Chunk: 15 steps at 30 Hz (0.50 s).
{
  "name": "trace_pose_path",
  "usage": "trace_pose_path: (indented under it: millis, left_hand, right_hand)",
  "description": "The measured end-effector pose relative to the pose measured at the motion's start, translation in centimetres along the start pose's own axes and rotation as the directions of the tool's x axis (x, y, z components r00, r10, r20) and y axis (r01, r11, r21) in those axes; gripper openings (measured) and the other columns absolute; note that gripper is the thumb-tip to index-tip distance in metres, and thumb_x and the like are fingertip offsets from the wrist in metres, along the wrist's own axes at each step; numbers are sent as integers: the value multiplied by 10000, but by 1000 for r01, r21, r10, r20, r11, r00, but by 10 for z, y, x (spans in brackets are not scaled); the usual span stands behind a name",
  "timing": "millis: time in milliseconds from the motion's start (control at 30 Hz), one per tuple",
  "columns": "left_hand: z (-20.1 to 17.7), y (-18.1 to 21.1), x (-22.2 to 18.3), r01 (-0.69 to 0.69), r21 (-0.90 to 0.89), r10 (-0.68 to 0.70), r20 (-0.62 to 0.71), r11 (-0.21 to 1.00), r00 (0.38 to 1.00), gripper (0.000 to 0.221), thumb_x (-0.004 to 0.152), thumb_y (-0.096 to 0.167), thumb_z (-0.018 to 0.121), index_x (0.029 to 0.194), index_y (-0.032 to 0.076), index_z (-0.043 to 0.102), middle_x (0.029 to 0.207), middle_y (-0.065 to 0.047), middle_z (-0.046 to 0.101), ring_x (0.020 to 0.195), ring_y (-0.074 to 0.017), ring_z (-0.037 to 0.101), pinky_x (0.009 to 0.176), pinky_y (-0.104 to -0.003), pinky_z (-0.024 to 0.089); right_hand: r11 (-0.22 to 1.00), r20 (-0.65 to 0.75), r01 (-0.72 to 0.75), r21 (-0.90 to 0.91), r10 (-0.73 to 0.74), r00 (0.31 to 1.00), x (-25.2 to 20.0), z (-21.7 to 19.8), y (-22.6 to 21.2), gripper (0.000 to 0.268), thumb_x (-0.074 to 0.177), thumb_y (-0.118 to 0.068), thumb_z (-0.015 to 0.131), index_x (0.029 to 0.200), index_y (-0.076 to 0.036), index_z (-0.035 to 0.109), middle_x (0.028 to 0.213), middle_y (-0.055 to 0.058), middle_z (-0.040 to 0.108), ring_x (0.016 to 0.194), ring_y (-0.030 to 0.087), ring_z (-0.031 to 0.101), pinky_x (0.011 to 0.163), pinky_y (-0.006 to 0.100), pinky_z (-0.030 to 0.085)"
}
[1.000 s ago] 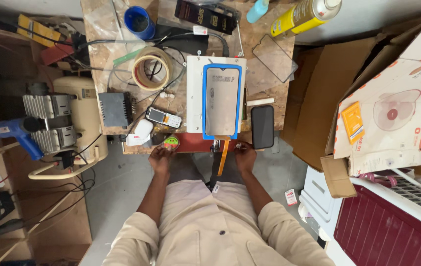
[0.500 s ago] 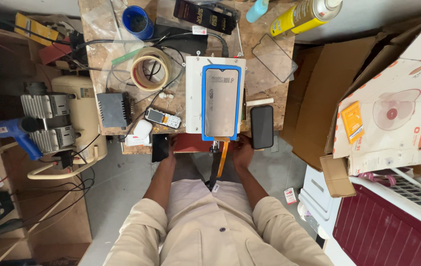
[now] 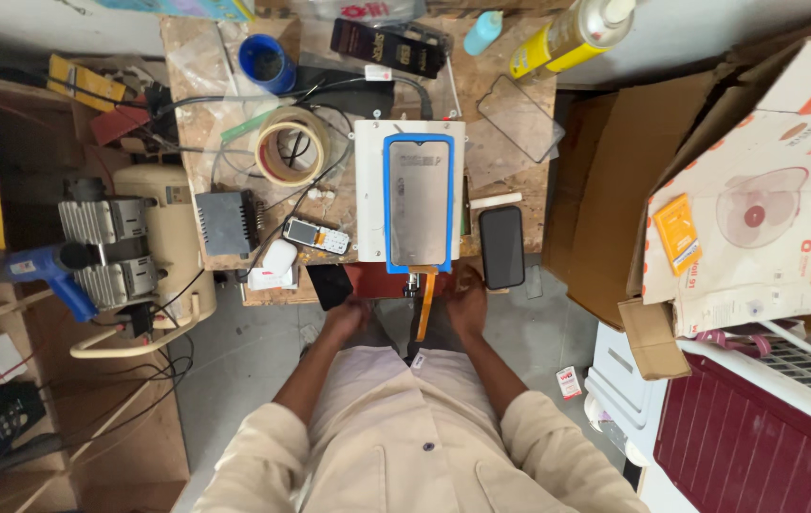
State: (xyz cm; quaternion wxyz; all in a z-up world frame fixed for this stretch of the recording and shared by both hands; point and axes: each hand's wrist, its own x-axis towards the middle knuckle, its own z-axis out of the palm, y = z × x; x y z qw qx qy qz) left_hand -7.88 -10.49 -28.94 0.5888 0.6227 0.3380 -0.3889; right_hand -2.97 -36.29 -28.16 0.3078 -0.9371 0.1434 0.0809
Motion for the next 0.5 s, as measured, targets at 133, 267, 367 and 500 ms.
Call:
trace_pose_path:
  millis: [133, 267, 367, 500]
  left_hand:
    - [-22, 54, -64, -55, 534, -164, 353, 844, 921, 100, 738, 49, 645, 683, 57, 727, 705, -112, 755, 696, -262, 769, 668, -398, 602]
    - [-63, 170, -133, -369, 701, 419, 110, 610, 902, 121, 840, 142, 686, 916, 130, 778, 833, -124, 752, 823, -333, 720, 759, -466, 548]
    - [-79, 260, -155, -561, 803, 711, 274, 202, 648, 412, 820, 128, 767, 1226, 131, 697, 1174, -96, 679, 1140, -304, 635, 970, -416, 518]
    - [-69, 345, -145, -600, 717, 711, 623, -354, 326, 898, 643, 99, 829, 1485, 142, 520, 1528, -86, 483, 1446, -289, 419, 1147, -432, 380]
  right_hand:
    - [987, 198, -112, 111, 88, 976, -27, -50, -21, 548, 784, -121, 764, 1309, -52, 622, 1074, 130, 690, 780, 245, 706, 725, 369, 562]
    - [984, 88, -35, 177, 19, 996, -23, -116, -79, 438, 841, -100, 760, 1273, -98, 686, 998, 88, 668, 818, 201, 685, 717, 320, 574]
    - [963, -68, 185, 195, -175, 982, -12, -143, -139, 478, 854, -148, 837, 1302, -99, 677, 1031, 90, 633, 851, 216, 640, 740, 332, 541]
    - [893, -77, 448, -26, -449, 890, 7, -136, -217, 894, 671, -364, 941, 1414, -76, 537, 1292, 165, 523, 1199, 372, 531, 987, 469, 483]
